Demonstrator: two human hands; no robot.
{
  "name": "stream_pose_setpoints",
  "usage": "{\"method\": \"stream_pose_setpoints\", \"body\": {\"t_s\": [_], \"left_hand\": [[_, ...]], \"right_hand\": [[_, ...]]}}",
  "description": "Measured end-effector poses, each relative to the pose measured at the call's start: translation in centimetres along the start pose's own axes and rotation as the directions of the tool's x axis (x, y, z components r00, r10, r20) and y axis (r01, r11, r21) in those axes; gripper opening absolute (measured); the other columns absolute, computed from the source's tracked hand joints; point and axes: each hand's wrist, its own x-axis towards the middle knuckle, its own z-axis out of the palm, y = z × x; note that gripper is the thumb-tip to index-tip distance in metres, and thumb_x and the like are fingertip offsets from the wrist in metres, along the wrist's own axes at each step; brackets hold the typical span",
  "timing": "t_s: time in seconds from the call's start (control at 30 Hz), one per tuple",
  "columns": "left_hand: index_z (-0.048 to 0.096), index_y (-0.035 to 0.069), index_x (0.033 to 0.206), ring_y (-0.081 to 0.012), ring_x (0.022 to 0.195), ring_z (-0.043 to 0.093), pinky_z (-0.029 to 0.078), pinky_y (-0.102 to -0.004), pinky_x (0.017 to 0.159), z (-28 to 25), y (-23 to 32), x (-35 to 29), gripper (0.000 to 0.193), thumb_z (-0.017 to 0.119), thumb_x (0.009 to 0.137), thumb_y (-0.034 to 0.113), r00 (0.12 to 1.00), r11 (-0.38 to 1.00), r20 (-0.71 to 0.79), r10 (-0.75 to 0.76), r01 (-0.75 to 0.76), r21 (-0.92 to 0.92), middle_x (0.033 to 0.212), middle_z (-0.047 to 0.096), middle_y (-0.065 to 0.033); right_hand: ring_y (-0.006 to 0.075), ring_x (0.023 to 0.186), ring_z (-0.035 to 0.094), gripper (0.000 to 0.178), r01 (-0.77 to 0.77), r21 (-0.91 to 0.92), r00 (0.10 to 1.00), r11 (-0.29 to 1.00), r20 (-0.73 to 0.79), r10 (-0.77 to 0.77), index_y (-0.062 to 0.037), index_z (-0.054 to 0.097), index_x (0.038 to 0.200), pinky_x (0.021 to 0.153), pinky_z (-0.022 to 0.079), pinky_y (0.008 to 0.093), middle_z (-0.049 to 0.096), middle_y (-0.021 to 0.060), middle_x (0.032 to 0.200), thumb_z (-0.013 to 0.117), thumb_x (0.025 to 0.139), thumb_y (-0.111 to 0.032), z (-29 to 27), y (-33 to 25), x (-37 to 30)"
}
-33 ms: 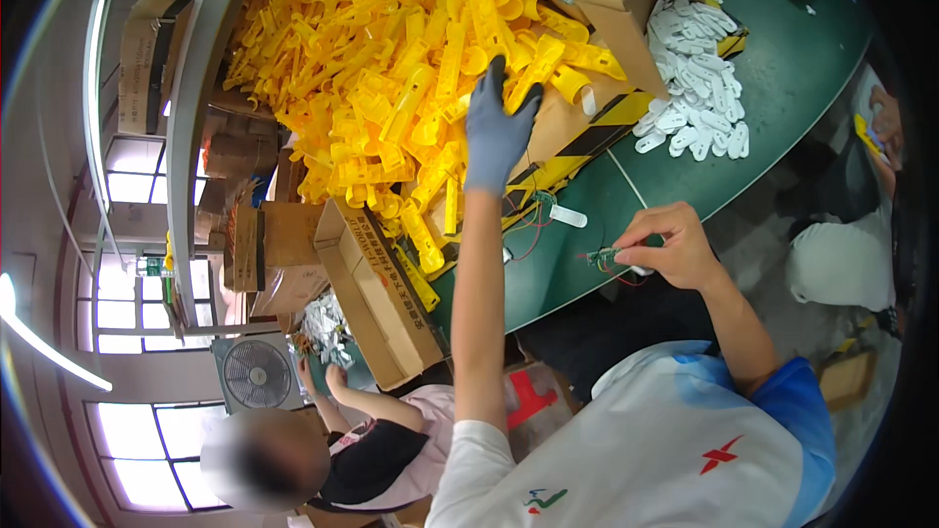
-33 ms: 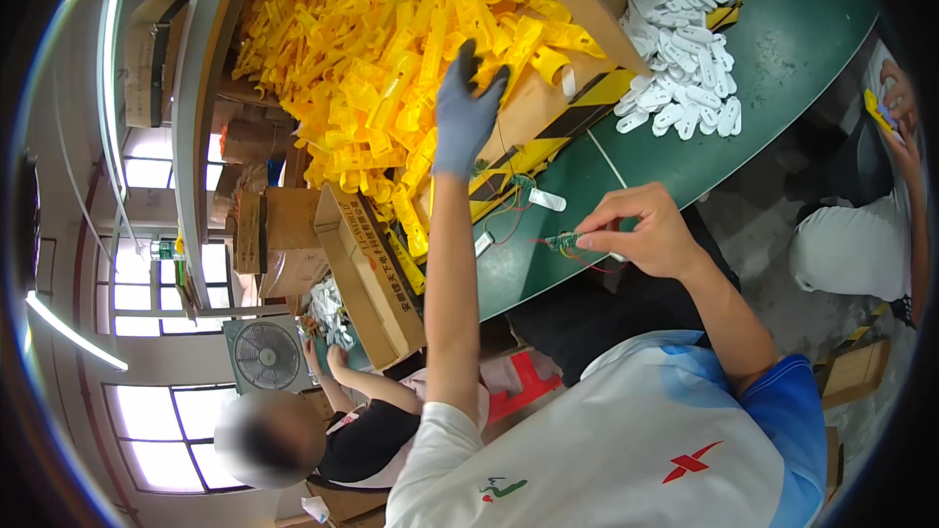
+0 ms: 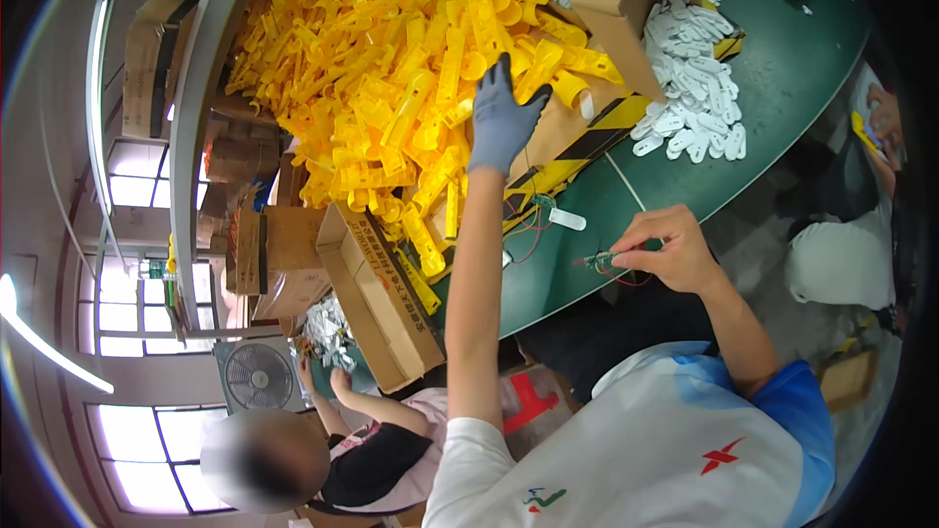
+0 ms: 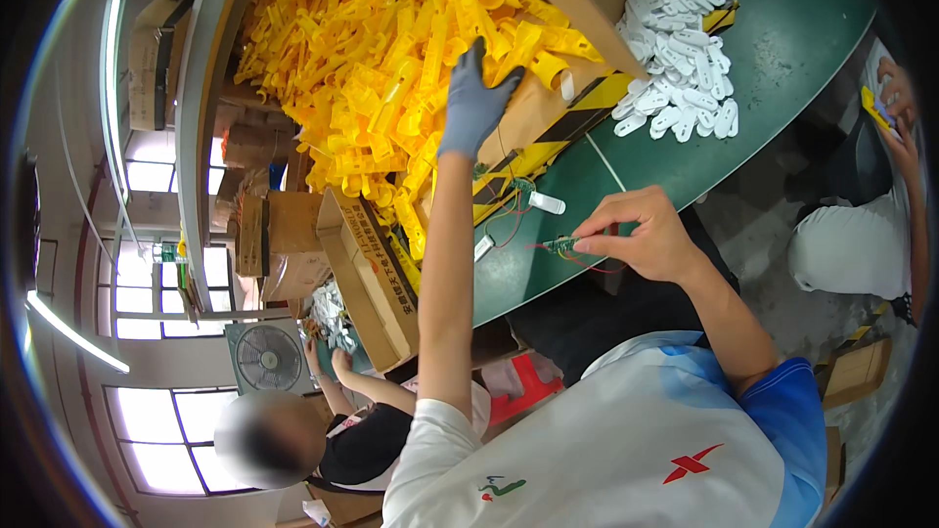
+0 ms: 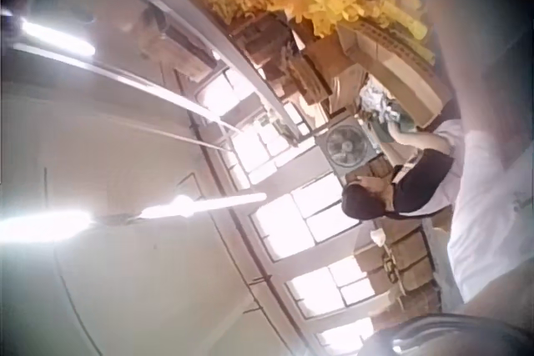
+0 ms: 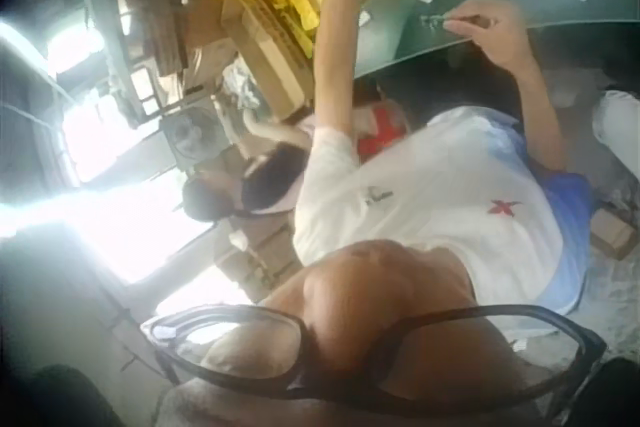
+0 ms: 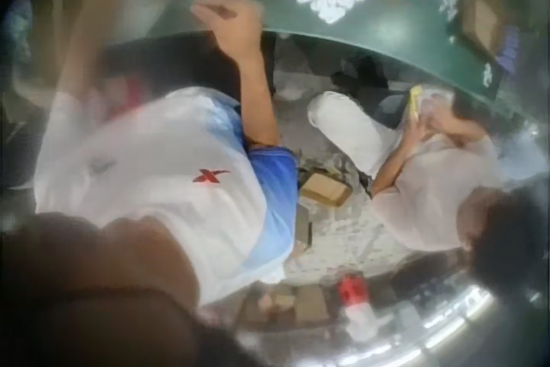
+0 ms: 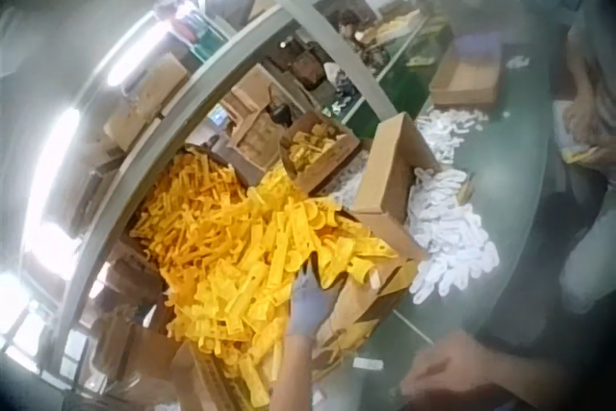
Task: Assembling electronic components and wiring into yellow plastic light housings on an industrial assembly line.
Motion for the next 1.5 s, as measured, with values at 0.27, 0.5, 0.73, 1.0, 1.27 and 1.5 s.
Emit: {"method": "stream_pose_setpoints", "body": {"t_s": [0.27,0.5,0.73,1.0,1.27,1.5], "left_hand": [[0.054,0.001,0.114,-0.0373,0.114,0.051,0.044,-0.0427,0.097,2.6,-2.5,1.7,0.060,0.084,0.065,0.017,0.995,0.995,0.035,0.090,-0.088,-0.049,0.117,0.057,-0.0187],[0.047,0.000,0.130,-0.0182,0.106,0.058,0.049,-0.0297,0.091,-0.3,2.3,-6.3,0.064,0.075,0.074,-0.008,0.935,0.420,0.065,-0.350,0.219,-0.881,0.122,0.056,-0.0098],[0.057,0.004,0.118,-0.0141,0.089,0.063,0.051,-0.0286,0.075,1.7,7.5,-15.8,0.032,0.068,0.088,0.007,0.816,-0.045,0.408,-0.408,0.429,-0.902,0.101,0.066,-0.0049],[0.052,0.010,0.130,-0.0197,0.096,0.064,0.053,-0.0370,0.084,5.1,7.8,-22.7,0.047,0.038,0.103,0.047,0.819,-0.607,0.471,-0.328,0.199,-0.769,0.110,0.063,-0.0065],[0.053,0.008,0.119,-0.0159,0.079,0.062,0.053,-0.0309,0.069,5.7,8.2,-22.3,0.043,0.042,0.103,0.046,0.703,-0.518,0.526,-0.478,0.258,-0.816,0.095,0.061,-0.0046],[0.053,0.006,0.124,-0.0126,0.086,0.061,0.051,-0.0282,0.073,5.8,8.0,-22.9,0.040,0.040,0.105,0.039,0.700,-0.328,0.473,-0.535,0.344,-0.880,0.100,0.061,-0.0038]], "right_hand": [[0.0113,0.063,0.061,0.011,0.039,-0.095,0.997,0.995,-0.061,-0.045,-0.0041,0.076,0.086,0.057,0.046,0.0244,0.071,0.0064,0.077,0.080,0.077,-0.009,-2.8,-1.9,-2.0],[0.0079,0.065,0.060,0.010,0.065,0.026,0.995,0.998,-0.075,-0.063,-0.0015,0.075,0.085,0.058,0.044,0.0227,0.070,0.0041,0.076,0.079,0.078,-0.008,-3.0,-1.8,0.0],[0.0053,0.065,0.059,0.012,-0.118,0.034,0.971,0.992,0.215,0.108,-0.0015,0.074,0.088,0.059,0.044,0.0209,0.070,0.0020,0.077,0.078,0.080,-0.008,-1.7,-2.9,3.4],[0.0049,0.072,0.061,0.012,-0.419,0.080,0.902,0.905,0.151,0.404,0.0007,0.069,0.091,0.066,0.049,0.0208,0.068,0.0010,0.080,0.075,0.084,-0.006,1.6,2.0,2.6],[0.0034,0.070,0.060,0.012,-0.373,0.064,0.927,0.926,0.058,0.370,0.0003,0.068,0.091,0.065,0.048,0.0187,0.067,-0.0005,0.079,0.073,0.087,-0.010,1.2,5.8,3.7],[0.0022,0.069,0.056,0.013,-0.369,0.144,0.929,0.918,0.089,0.360,-0.0009,0.066,0.086,0.063,0.046,0.0188,0.065,-0.0008,0.077,0.074,0.087,-0.011,1.1,5.8,3.2]]}}
